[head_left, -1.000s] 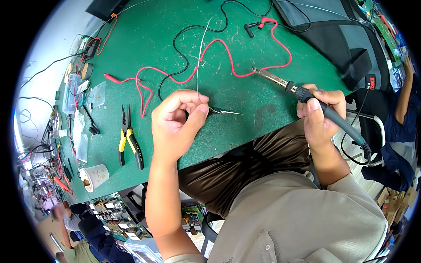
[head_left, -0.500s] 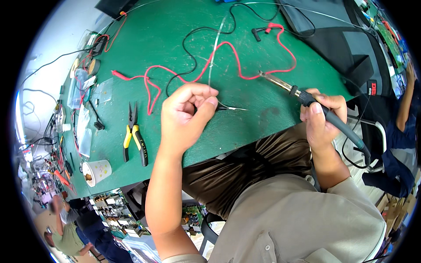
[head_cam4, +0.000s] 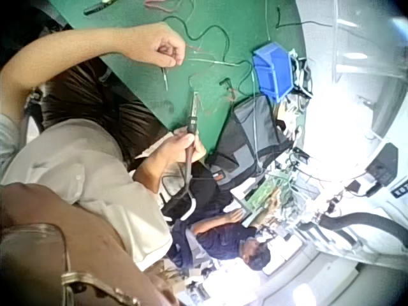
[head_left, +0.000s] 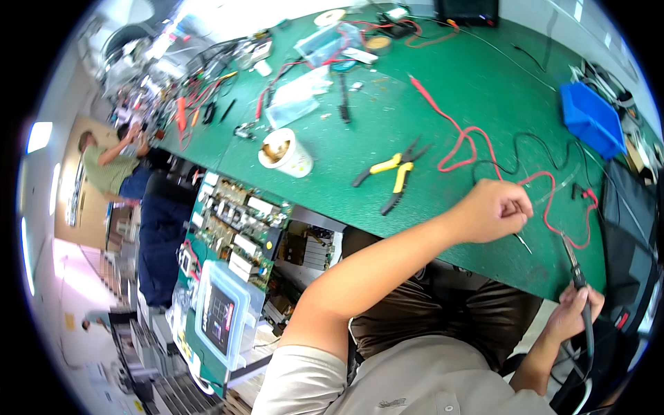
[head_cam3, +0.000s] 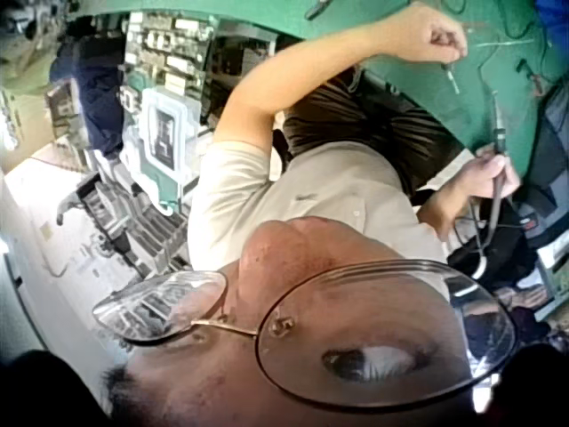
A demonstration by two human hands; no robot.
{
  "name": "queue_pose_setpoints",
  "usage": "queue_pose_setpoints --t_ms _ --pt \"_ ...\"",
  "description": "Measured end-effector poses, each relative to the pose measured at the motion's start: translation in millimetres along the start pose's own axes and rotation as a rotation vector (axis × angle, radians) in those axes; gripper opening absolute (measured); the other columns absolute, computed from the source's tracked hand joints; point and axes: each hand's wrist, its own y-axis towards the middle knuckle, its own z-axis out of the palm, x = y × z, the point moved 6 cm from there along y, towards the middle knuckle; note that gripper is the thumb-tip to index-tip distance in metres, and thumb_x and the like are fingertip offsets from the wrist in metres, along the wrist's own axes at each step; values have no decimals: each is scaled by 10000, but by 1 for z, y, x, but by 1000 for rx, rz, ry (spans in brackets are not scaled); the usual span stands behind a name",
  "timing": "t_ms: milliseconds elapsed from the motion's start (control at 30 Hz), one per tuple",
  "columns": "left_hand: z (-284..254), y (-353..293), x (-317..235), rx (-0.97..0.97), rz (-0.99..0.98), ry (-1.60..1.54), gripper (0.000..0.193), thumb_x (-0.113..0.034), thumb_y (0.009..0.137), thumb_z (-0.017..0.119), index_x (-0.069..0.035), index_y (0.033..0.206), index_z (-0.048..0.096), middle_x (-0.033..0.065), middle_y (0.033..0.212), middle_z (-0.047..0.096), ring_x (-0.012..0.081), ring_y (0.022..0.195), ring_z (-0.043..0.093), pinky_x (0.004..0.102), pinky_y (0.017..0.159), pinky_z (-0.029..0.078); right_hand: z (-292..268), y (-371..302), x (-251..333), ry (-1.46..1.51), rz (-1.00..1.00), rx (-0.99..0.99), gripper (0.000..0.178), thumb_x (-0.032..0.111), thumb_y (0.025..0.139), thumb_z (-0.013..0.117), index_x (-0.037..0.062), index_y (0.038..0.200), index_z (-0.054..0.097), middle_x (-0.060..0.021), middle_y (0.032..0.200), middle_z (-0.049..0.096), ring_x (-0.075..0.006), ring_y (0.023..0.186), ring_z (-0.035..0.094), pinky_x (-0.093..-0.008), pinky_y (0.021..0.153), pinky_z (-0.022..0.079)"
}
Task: The person solders a wire to a metal component using a soldering iron and solder wire.
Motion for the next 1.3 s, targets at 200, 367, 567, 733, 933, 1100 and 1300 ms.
queue_pose_setpoints --t_ms 200,367,567,733,933,1100,1300 --pt "-2 -3 -8 44 9 32 66 -43 792 660 -14 850 643 2 624 562 17 561 479 217 493 387 -3 0 -3 16 -4 27 109 107 943 530 14 942 472 -126 791 557 -124 569 448 -235 516 372" --pt "-1 10 -8 9 4 181 118 -105 811 680 -43 911 670 -1 762 637 43 694 575 215 622 471 -3 6 6 -106 -12 -58 126 102 908 587 41 973 498 -131 818 592 -119 564 494 -230 458 400" --pt "-1 9 6 23 -154 75 127 25 844 638 0 968 641 -28 762 607 13 670 520 164 584 393 19 5 21 -43 -163 156 173 26 878 596 32 986 462 -108 754 561 -128 522 505 -327 647 486" --pt "12 12 1 24 -118 95 122 60 841 613 20 956 622 -27 776 571 7 654 470 162 554 356 23 -9 35 -68 -230 239 218 -39 833 627 -18 994 481 -85 777 524 -186 638 497 -345 585 442" --pt "6 5 -1 5 -72 164 99 78 788 640 36 878 649 14 802 575 24 628 467 179 542 393 41 -15 39 -79 -236 248 207 -17 810 676 -35 940 516 -102 740 577 -186 535 501 -364 569 479" --pt "6 6 0 57 -33 181 161 131 795 605 37 925 624 26 881 572 30 660 443 179 562 366 49 -13 38 -96 -283 256 231 1 782 715 -34 921 534 -98 711 588 -181 503 506 -374 547 485" --pt "10 9 -2 62 0 193 169 136 779 620 35 913 641 33 873 578 38 657 451 184 563 378 55 -10 39 -119 -286 276 229 -11 757 717 -19 884 527 -63 557 527 -174 425 460 -350 494 458"
